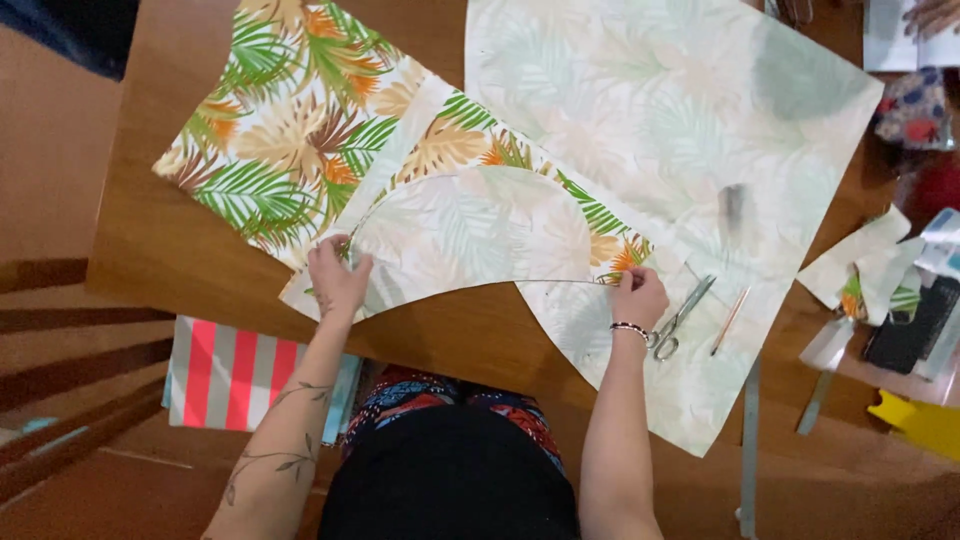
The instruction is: Cutting out pattern pieces from a tropical print fabric using a rotary cutter and scissors on a cutting table.
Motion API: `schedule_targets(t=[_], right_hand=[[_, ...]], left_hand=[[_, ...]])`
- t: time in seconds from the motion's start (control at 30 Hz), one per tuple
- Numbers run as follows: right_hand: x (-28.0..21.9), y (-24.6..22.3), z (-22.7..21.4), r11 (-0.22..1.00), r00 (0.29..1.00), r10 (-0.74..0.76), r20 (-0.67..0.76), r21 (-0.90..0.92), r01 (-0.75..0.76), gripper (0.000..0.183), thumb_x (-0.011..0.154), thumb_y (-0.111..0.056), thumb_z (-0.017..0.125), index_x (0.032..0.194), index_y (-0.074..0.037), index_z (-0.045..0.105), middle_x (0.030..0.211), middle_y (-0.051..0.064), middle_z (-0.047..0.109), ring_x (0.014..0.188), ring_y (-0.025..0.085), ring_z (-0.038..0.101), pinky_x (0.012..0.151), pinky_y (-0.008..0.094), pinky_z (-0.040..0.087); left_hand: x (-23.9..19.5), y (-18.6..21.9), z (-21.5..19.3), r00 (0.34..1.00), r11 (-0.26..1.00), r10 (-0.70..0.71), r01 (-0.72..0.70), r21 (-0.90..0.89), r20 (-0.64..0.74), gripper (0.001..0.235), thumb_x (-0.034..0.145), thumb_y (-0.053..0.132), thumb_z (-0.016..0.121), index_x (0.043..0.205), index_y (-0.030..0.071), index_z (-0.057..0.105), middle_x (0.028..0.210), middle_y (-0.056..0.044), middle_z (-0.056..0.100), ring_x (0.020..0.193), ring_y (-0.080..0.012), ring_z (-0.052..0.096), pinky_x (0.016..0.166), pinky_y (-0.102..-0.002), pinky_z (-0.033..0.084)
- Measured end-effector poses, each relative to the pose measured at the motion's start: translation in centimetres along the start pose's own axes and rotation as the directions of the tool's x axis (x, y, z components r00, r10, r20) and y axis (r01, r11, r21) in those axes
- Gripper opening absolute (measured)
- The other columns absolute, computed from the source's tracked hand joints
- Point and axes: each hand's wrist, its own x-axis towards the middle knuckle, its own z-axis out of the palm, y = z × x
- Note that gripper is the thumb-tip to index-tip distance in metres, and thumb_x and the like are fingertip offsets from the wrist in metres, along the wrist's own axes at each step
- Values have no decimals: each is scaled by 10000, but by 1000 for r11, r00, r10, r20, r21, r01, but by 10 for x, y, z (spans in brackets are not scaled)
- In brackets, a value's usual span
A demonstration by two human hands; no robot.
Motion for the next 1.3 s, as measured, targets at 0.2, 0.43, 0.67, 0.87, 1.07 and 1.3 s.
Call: schedule_targets(t=[0.2, 0.43, 0.67, 0.87, 1.07, 1.3], right_hand=[[-9, -47, -18, 982, 978, -188, -86, 0, 189, 221, 798, -183, 776, 985, -121, 677, 969, 95, 606, 946, 342, 660, 867, 432, 547], [-47, -151, -3, 817, 897, -344, 278, 559, 140, 198, 858, -161, 713, 1037, -78, 718, 959, 149, 677, 913, 315, 687, 804, 378, 599], [-60, -208, -73, 451, 607, -492, 624, 779, -436, 680, 919, -382, 736, 1475, -128, 437, 1299, 120, 614, 1161, 179, 590, 998, 353, 528], [4, -148, -52, 684, 777, -244, 581, 671, -287, 592, 828, -236, 870, 1335, -86, 605, 1127, 137, 699, 967, 208, 669, 806, 348, 590], [-10, -194, -98, 701, 652, -351, 672, 650, -294, 513, 916, -279, 764, 1377, -125, 600, 906, 75, 729, 716, 98, 599, 601, 227, 521], [-37, -232, -60, 761, 671, -320, 669, 603, -238, 735, 882, -513, 770, 1429, -84, 532, 1438, 181, 555, 1401, 327, 462, 1164, 409, 417]], left_hand=[[-2, -1, -20, 932, 942, -325, 334, -26, 162, 542, 737, 415, 865, 1189, 252, 615, 922, 84, 644, 922, -175, 681, 840, -390, 540], [10, 33, -17, 900, 930, -361, 328, 168, 242, 379, 657, 547, 808, 963, 328, 767, 835, 139, 728, 928, -204, 717, 786, -401, 558], [-65, 229, -24, 750, 818, 107, 306, -487, 652, 393, 864, 295, 743, 1135, 12, 718, 1094, -198, 707, 1107, -330, 646, 988, -454, 487], [-73, 215, 95, 769, 840, 192, 191, -507, 609, 307, 952, 437, 668, 1040, 148, 722, 1050, -69, 700, 1088, -246, 634, 967, -377, 489], [-70, 227, 28, 921, 823, 8, 215, -525, 389, 472, 973, 370, 540, 1275, 13, 597, 1343, -232, 550, 1330, -404, 466, 1163, -498, 317], [-35, 224, -18, 513, -333, 208, 838, -433, 833, 979, 788, 795, 517, 1475, 97, 514, 1525, -231, 456, 1418, -419, 413, 1211, -532, 263]])
